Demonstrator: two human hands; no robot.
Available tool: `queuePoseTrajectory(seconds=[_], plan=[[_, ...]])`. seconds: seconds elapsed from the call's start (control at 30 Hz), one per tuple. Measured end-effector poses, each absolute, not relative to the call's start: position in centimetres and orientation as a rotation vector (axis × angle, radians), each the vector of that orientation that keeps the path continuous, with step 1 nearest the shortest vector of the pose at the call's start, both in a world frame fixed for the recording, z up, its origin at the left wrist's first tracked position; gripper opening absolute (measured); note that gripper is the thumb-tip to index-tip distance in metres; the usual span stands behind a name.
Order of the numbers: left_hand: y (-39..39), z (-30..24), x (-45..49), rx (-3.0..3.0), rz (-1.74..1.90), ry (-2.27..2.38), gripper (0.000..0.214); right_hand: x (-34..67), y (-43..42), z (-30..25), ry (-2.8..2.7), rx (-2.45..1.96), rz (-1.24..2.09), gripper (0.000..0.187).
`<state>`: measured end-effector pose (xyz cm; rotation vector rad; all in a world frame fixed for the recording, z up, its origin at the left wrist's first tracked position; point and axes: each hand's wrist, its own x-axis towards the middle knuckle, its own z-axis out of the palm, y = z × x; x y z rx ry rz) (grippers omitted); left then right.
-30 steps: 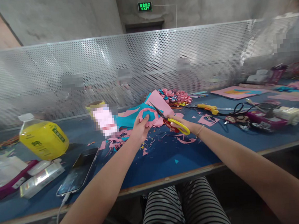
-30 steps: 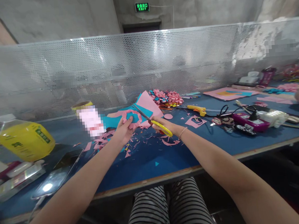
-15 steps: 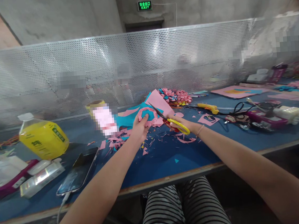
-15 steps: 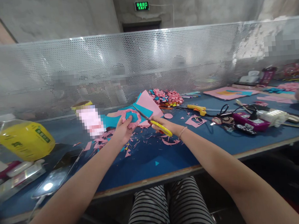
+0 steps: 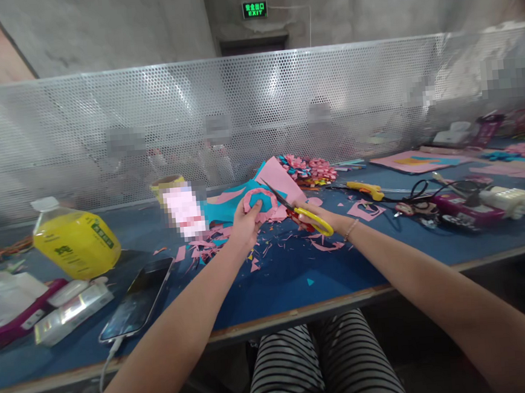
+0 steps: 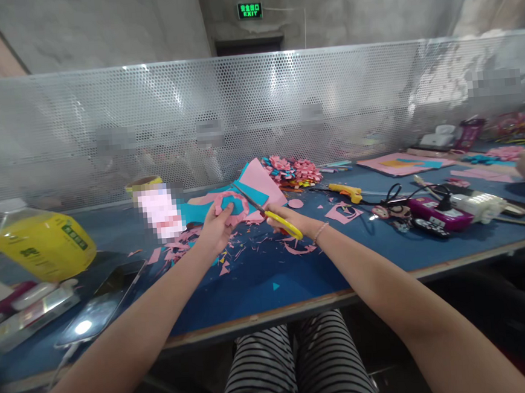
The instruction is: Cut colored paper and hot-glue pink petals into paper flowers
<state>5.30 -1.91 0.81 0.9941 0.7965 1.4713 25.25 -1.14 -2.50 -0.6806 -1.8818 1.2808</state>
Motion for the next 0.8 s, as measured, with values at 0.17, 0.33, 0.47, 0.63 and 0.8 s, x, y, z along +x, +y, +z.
queuePoseTrajectory(seconds=[0.17,0.33,0.47,0.63,0.8], plan=[[-2.03,0.9,5.37,1.018,1.496,0.818,0.039,25.16,-1.23,-2.28,-1.882,-0.678,1.283,0.039],[-2.26,1.09,5.48,1.035,1.497,0.833,0.039,25.05,-1.0,-2.55,-1.876,-0.686,1.284,0.038],[-2.27,1.09,5.46,1.046,1.495,0.849,0.036,24.99,-0.79,-2.83,-1.837,-0.701,1.301,0.037],[-2.17,1.0,5.42,1.06,1.498,0.85,0.033,24.88,-0.58,-2.97,-1.838,-0.73,1.272,0.039],[-2.38,1.18,5.51,1.043,1.512,0.857,0.031,24.56,-0.68,-2.84,-1.85,-0.73,1.228,0.043]])
